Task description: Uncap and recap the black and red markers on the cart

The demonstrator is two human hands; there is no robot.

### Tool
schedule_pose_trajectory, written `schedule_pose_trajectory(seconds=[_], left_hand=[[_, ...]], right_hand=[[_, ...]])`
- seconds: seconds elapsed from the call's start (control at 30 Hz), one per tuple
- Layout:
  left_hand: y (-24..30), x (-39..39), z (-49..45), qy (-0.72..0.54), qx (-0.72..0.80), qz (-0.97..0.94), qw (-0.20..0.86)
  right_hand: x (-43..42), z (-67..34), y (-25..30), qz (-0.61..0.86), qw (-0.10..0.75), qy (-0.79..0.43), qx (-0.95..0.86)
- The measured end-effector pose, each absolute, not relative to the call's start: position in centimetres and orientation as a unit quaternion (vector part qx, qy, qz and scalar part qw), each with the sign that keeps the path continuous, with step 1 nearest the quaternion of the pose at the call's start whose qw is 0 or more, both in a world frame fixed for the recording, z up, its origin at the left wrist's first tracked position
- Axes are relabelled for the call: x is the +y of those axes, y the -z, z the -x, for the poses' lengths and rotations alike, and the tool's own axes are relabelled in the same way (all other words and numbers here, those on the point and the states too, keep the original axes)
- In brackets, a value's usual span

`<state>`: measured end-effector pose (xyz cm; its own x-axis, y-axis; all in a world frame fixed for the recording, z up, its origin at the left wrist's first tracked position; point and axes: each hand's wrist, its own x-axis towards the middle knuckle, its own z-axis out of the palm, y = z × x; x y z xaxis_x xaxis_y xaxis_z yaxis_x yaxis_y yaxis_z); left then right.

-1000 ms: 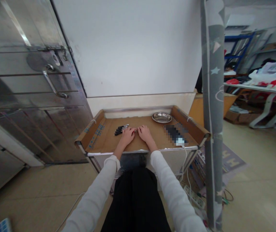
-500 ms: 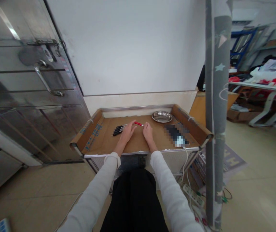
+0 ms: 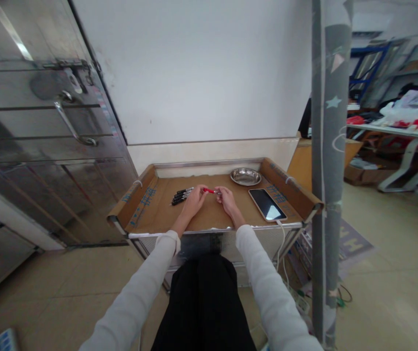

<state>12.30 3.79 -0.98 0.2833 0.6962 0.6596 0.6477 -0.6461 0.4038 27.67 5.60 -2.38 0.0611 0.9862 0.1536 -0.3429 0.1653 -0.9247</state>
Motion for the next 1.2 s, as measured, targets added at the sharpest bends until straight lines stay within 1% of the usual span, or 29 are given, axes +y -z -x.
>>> schedule_pose_trajectory(seconds=[0.13,0.3,0.5,0.77,1.03,1.2], left_hand=[[0.9,3.7,-12.3,-0.456,0.425,-0.781,0.027],[0.7,3.6,-12.1,-0.498,0.455,-0.739,0.001],[0.6,3.3,-12.1,-0.485,0.429,-0.762,-0.007],[0.7,3.3,-11.9,-0.527,0.463,-0.712,-0.015],[0.7,3.4,-11.9,-0.51,0.48,-0.714,-0.017],[0.5,3.2,-11.9,-0.52,0.494,-0.697,-0.004]], right_hand=[[5.7,-27.8,2.5,0.372,0.634,-0.544,-0.404],[5.5,-27.9,2.4,0.364,0.626,-0.564,-0.397],[5.4,-27.9,2.4,0.349,0.612,-0.575,-0.416],[5.3,-28.0,2.7,0.335,0.604,-0.584,-0.427],[5.7,-28.0,3.6,0.355,0.624,-0.524,-0.458],[5.8,-28.0,3.7,0.359,0.62,-0.52,-0.465]])
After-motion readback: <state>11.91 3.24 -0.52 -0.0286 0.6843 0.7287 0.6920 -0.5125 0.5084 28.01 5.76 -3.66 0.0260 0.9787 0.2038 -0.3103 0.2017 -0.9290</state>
